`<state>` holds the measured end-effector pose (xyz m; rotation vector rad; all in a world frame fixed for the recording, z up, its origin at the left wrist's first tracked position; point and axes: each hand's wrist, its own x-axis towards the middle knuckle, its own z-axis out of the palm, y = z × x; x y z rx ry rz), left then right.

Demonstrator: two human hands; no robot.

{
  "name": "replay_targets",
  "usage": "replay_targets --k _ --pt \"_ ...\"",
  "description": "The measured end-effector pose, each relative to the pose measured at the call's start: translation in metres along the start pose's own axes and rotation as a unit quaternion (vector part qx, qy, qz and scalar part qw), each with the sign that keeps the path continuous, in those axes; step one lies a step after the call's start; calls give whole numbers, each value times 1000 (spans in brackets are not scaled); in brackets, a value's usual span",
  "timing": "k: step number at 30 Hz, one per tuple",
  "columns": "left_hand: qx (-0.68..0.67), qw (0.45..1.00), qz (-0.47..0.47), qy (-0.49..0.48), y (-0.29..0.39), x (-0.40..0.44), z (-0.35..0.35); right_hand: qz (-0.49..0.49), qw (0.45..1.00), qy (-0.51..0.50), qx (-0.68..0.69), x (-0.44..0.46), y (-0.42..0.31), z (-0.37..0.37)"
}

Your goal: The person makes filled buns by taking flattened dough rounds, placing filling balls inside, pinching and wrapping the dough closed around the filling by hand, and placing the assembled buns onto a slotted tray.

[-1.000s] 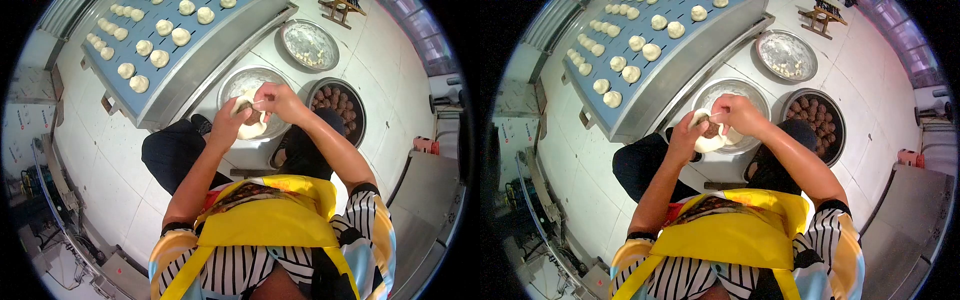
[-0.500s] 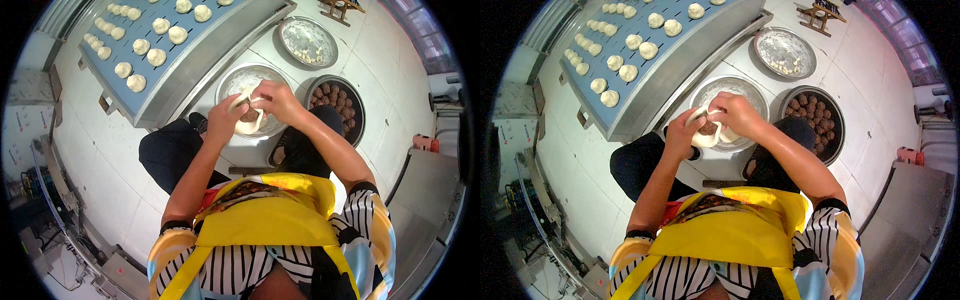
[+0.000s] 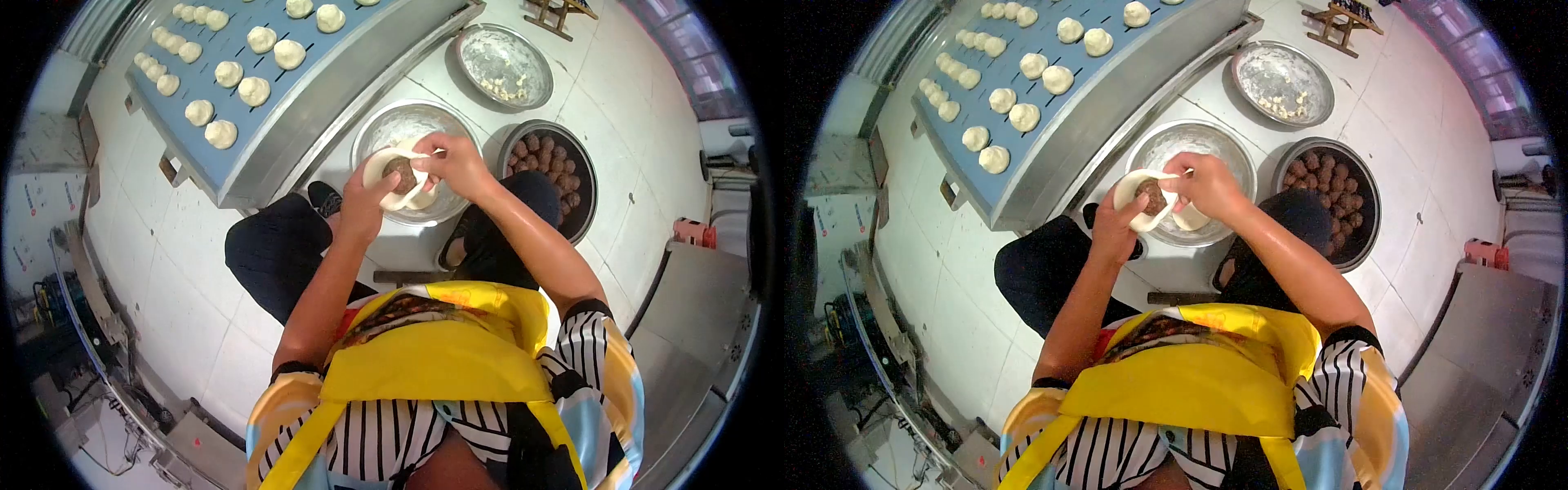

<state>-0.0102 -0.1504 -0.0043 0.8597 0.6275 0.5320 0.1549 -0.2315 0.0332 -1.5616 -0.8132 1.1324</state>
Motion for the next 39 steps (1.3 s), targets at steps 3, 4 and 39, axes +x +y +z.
replay_targets --k 3,4,39 --pt "66 997 -25 -19 -1 -2 -7 -23 999 -35 -10 -4 6 1" --pt "87 995 -33 -27 2 -4 -7 -45 998 -45 -19 -6 6 2" --pt "-100 990 -98 9 -1 5 5 -145 968 83 -185 1 2 16"
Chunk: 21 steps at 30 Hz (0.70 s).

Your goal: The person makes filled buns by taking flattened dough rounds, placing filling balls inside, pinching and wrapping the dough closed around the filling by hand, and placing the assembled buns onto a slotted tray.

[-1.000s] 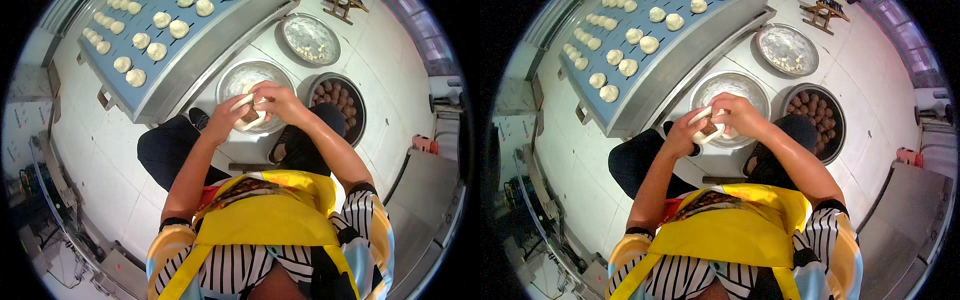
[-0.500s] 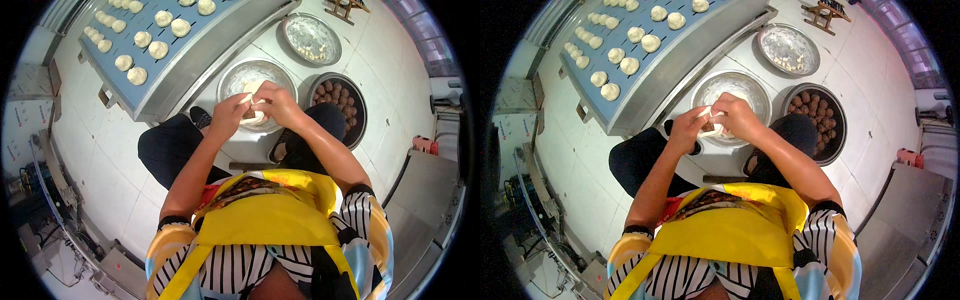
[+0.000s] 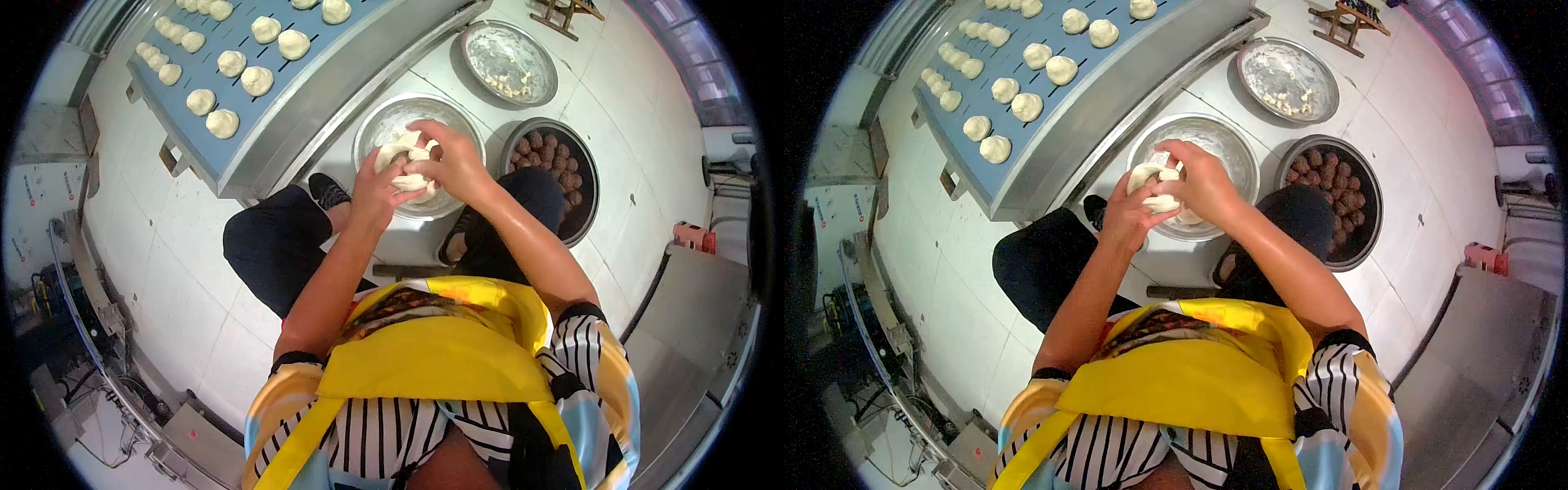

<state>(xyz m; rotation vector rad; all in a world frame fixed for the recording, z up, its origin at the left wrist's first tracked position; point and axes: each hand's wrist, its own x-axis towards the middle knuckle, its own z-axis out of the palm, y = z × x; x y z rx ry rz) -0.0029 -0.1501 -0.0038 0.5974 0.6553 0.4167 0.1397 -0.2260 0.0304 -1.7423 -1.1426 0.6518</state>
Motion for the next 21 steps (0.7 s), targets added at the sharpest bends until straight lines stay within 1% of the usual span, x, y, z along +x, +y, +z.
replay_targets --k 1,3,5,7,8,11,14,16,17,19,20,21 --pt "4 1000 -1 1 1 0 -1 -40 999 15 -28 -3 -11 -6" --pt "14 1000 -5 7 8 -1 4 -63 997 -1 -51 -5 -11 -13" --pt "35 999 -9 23 15 -6 9 -33 997 -53 -38 -6 1 -13" --pt "62 997 -17 51 16 -9 15 -61 996 -63 -19 -6 3 -14" --pt "89 995 -14 33 19 -10 16 -72 995 -67 -8 -8 4 -14" --pt "165 986 -13 -17 30 -12 15 -117 992 -37 15 -11 4 -11" --pt "234 971 -27 -50 42 -14 16 -182 982 -32 -26 -12 4 -7" --pt "273 959 -45 -64 46 -14 19 -177 980 -25 -85 -12 3 -7" --pt "232 972 -36 -26 41 -13 19 -175 978 -21 -115 -11 1 -9" --pt "151 987 -20 48 24 -8 13 -60 995 -20 -75 -7 -7 -8" --pt "161 986 -20 35 17 -5 9 -3 998 -20 -56 -5 -8 -10" --pt "171 985 -21 23 13 -4 7 -35 996 -34 -69 -6 -3 -10"
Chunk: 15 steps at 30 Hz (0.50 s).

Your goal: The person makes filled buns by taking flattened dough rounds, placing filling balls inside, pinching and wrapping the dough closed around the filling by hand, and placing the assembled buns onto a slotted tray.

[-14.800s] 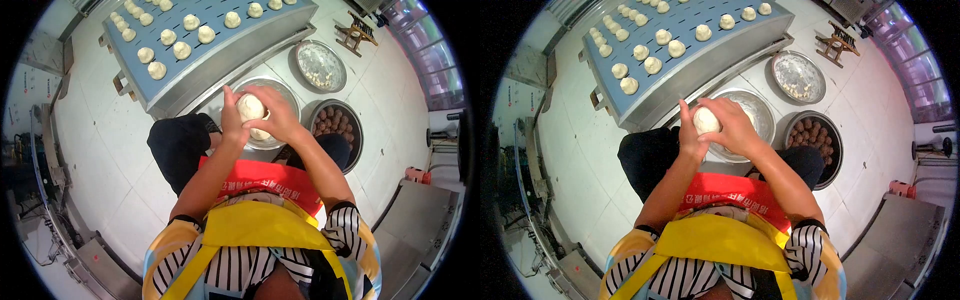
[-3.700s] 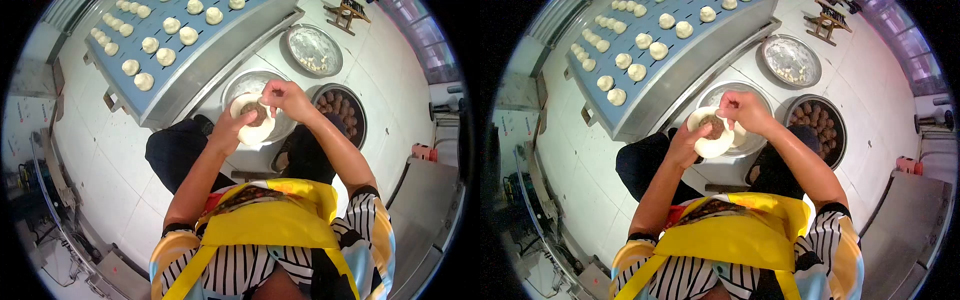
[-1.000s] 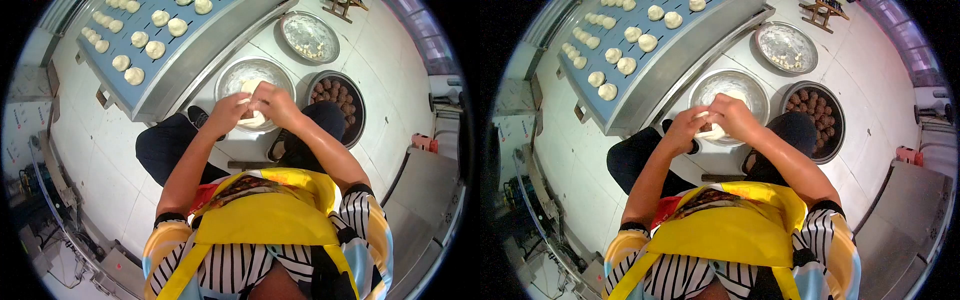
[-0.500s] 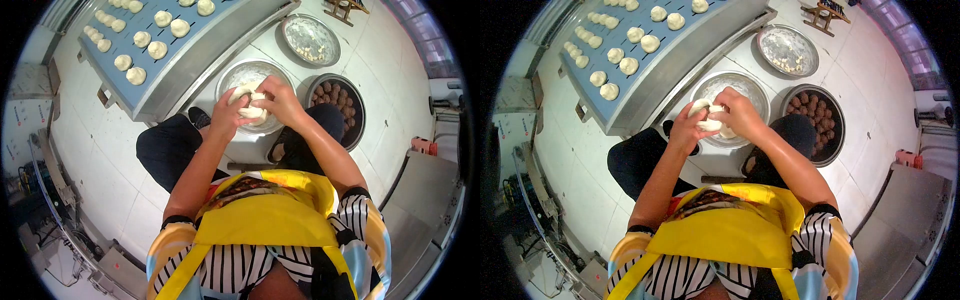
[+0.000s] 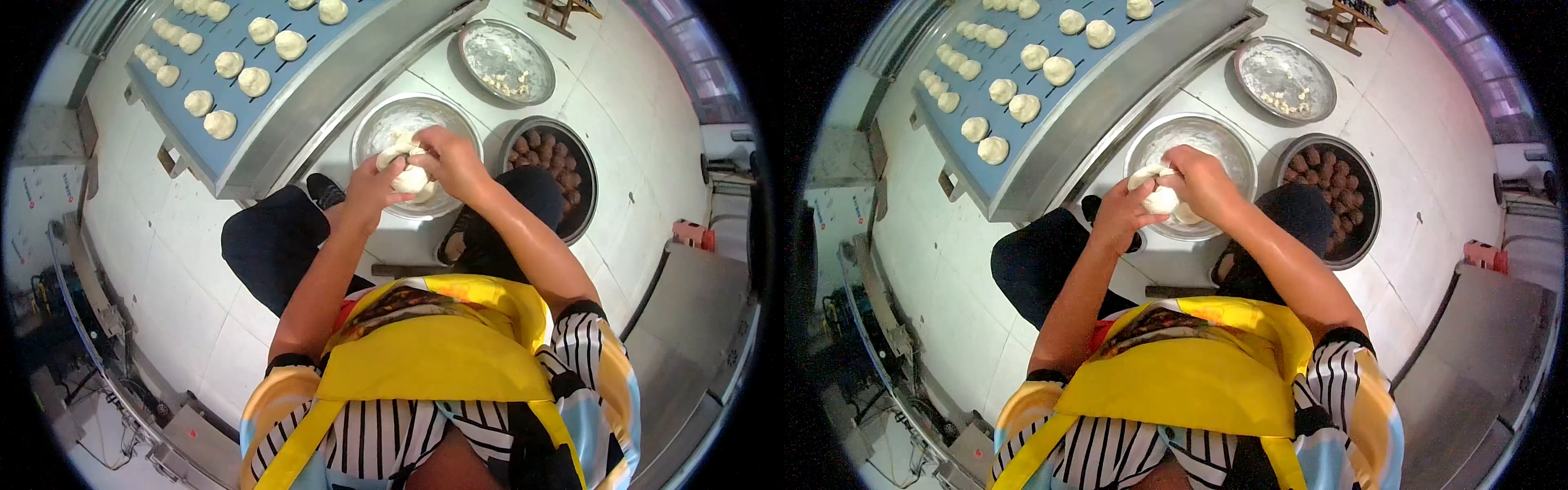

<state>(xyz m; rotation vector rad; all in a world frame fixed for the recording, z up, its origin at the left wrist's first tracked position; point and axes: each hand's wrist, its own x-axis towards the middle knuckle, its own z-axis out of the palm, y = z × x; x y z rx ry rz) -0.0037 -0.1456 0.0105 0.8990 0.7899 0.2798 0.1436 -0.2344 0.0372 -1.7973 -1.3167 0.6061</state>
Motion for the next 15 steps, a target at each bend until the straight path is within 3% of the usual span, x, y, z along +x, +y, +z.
replay_targets --k 2,5,10,12,14,15 --pt "41 999 17 -8 -8 1 -2 -68 997 -33 -25 1 13 3" --pt "129 990 52 -11 -1 -4 -6 -112 992 -38 43 1 17 6" --pt "278 958 30 -65 24 2 -11 -45 992 -30 110 4 19 6" --pt "372 919 105 -79 32 -4 -11 25 986 -21 161 5 15 1" --pt "304 936 168 -60 26 -7 -9 123 959 14 256 7 1 -6" --pt "187 963 191 -36 11 -1 -4 136 955 4 262 9 -1 -5"
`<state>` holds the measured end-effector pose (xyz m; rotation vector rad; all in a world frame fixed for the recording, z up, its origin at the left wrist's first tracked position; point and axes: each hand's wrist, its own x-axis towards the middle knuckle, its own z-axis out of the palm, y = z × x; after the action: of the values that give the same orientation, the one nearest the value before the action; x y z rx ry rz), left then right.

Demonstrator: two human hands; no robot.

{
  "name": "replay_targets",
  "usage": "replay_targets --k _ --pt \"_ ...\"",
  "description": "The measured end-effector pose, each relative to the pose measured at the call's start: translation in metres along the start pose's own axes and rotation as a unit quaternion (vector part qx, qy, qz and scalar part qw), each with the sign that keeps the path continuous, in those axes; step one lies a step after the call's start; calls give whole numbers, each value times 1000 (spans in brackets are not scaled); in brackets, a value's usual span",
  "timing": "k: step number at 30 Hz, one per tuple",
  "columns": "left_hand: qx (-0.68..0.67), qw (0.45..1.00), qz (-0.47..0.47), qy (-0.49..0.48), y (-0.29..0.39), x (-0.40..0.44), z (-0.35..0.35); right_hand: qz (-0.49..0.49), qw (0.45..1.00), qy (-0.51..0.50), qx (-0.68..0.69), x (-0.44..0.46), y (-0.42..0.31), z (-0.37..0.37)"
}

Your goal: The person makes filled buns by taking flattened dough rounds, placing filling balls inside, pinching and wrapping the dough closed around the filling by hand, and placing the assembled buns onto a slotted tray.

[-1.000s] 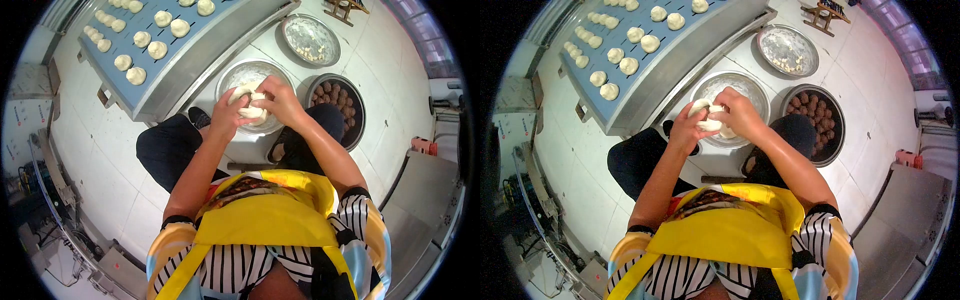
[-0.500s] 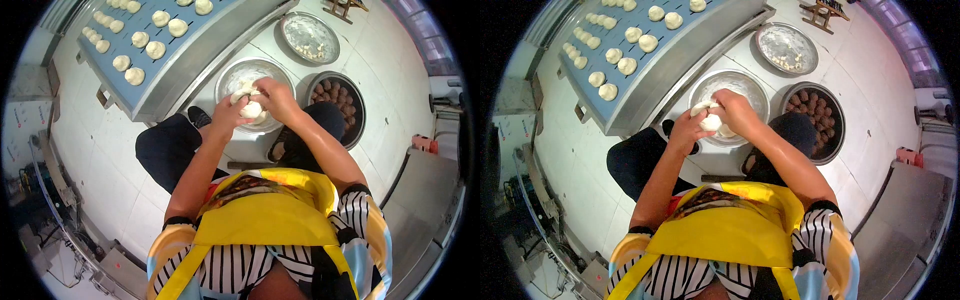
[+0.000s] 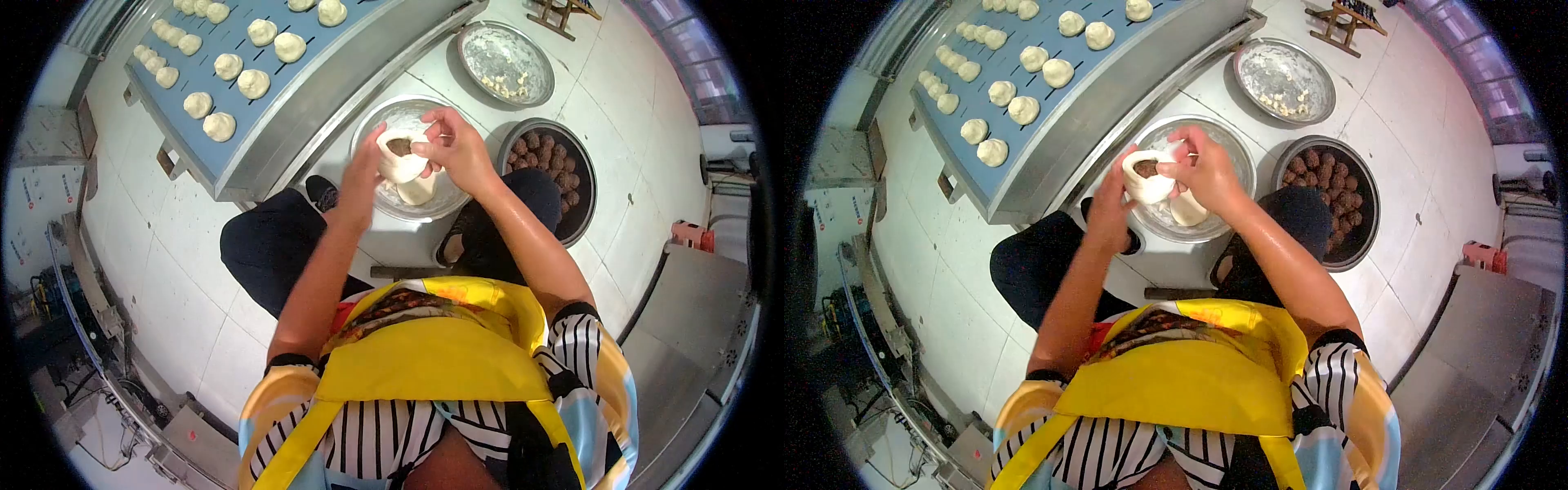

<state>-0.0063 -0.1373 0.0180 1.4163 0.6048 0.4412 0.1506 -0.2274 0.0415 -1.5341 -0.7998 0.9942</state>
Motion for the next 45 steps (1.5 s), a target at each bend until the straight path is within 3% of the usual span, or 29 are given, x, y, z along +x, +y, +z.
replay_targets --k 2,5,9,12,15,23,26,27,29,31,33,36,37,38,41,44,45 --pt "-189 978 22 88 -40 8 20 35 999 -16 11 2 -3 4" --pt "-323 938 -16 121 -32 11 27 -59 995 -65 -37 -1 2 5" --pt "-268 958 -43 96 -7 13 23 -165 982 -59 -70 -4 -1 2" --pt "-263 953 -127 79 11 12 23 -249 951 -71 -171 -1 -4 -2" --pt "-287 941 -173 37 13 11 17 -116 979 -13 -166 -13 -20 6" --pt "-186 964 -186 23 24 2 4 -188 967 -87 -148 -16 -18 7" --pt "-41 989 -132 -58 28 5 -7 -247 952 -81 -160 -13 -19 8" --pt "-65 988 -130 -50 33 4 -6 -266 947 -78 -164 -12 -18 9" --pt "-114 985 -127 -35 48 4 -3 -208 958 -30 -193 -10 -23 8" --pt "-111 993 13 40 0 11 8 -143 972 -5 -186 -9 -31 7" --pt "-143 986 45 79 -10 12 18 -72 987 -1 -143 -6 -37 7" --pt "-223 968 -76 83 -15 -5 28 -174 964 -72 -189 -6 -15 5" --pt "-206 973 -84 55 -13 -1 23 -206 953 -96 -200 -6 -15 5" --pt "-186 978 -94 28 -13 2 16 -166 966 -109 -168 -11 -16 4" --pt "-140 980 -137 -14 16 -1 6 -186 959 -125 -172 -14 -24 4" --pt "-73 983 -156 -62 22 5 -6 -289 914 -141 -248 -8 -23 5" --pt "-64 981 -174 -59 27 5 -5 -278 911 -138 -273 -11 -24 6"
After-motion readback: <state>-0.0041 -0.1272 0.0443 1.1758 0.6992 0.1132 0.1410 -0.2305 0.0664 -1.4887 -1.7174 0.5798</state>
